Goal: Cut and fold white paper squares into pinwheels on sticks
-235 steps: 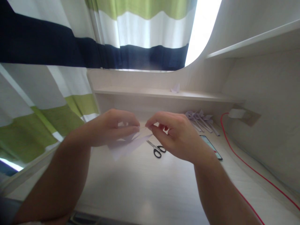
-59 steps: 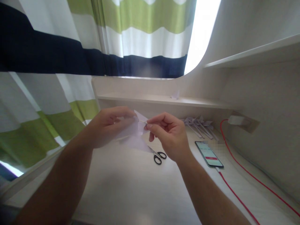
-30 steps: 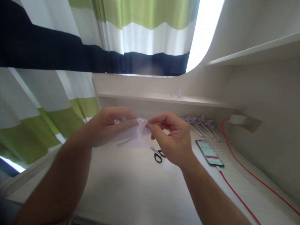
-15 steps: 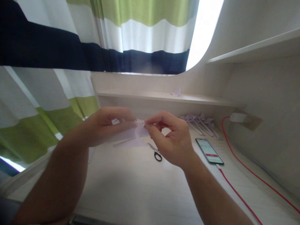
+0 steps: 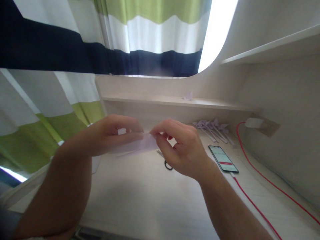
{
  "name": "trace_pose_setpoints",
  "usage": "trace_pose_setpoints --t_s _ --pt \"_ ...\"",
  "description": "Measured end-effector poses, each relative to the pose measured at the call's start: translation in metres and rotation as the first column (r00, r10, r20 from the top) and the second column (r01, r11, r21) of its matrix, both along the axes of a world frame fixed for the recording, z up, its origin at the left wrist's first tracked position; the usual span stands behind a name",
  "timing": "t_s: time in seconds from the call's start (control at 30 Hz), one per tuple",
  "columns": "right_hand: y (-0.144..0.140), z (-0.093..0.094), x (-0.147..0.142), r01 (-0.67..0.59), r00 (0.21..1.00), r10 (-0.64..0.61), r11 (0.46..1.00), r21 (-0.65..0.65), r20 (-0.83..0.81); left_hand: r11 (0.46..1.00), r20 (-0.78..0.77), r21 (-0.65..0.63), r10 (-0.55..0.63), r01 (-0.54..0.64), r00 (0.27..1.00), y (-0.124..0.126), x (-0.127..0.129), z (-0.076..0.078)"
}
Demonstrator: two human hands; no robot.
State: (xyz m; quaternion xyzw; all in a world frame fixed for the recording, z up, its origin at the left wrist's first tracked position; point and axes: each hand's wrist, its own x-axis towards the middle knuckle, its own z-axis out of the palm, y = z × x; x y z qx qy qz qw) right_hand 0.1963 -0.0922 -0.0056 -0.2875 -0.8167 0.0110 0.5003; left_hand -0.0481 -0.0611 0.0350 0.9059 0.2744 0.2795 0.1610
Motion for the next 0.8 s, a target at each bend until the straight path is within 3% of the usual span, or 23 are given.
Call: trace_pose_setpoints --t_s 0.4,0.8 --pt "0.0021 -0.0005 -0.0005 -0.006 1.0 0.004 0.999 -0.041 -0.03 1.0 0.0 -0.025 -0.018 0.018 1.0 -0.0006 -0.001 -0.0008" --pt "0.0007 -0.0009 0.0 0.018 1.0 -0.017 0.999 0.032 -0.018 0.999 0.017 -0.051 -0.014 0.015 1.0 -0.0006 -0.0009 0.0"
